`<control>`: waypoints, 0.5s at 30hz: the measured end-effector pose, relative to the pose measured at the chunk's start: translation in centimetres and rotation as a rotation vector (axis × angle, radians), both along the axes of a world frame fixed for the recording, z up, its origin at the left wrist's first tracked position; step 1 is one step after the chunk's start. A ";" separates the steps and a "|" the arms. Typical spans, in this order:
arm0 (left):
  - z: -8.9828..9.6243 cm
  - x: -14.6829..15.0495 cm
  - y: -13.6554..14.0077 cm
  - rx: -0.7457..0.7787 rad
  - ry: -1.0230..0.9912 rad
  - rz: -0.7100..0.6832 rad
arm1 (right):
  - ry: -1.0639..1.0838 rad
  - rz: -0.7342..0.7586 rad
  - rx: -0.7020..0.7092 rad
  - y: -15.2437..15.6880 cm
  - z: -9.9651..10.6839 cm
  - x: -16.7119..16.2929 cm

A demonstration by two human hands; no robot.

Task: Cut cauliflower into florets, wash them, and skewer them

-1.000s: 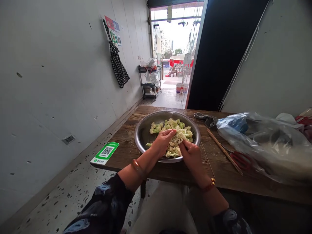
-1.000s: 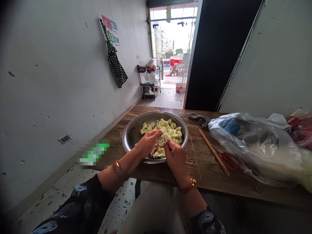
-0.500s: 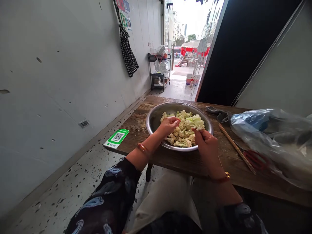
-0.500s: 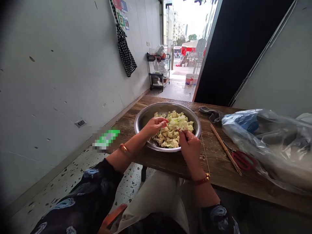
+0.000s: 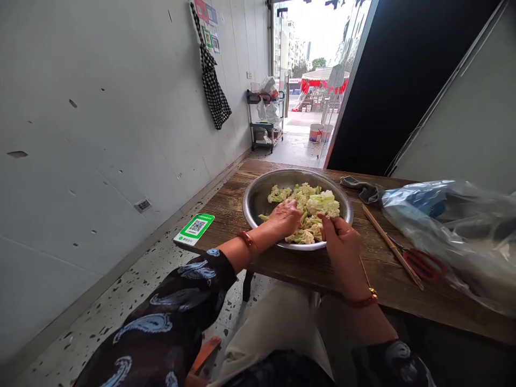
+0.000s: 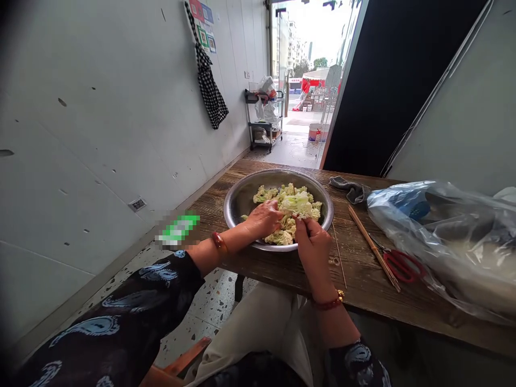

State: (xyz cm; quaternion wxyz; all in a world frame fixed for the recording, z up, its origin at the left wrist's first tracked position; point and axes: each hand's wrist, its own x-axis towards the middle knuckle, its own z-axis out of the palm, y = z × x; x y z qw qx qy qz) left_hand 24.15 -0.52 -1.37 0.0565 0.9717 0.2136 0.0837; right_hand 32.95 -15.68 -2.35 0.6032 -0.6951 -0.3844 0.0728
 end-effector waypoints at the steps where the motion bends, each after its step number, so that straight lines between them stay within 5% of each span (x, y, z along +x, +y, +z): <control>1: -0.1 0.0 0.1 -0.007 -0.007 -0.006 | 0.007 0.006 0.008 0.0 0.0 0.0; 7: -0.4 -0.2 0.7 -0.186 -0.230 0.028 | 0.027 0.016 0.026 -0.1 0.0 0.1; 15: 1.2 -1.8 1.7 -1.255 -0.909 0.258 | 0.037 0.151 -0.048 -0.3 0.4 0.7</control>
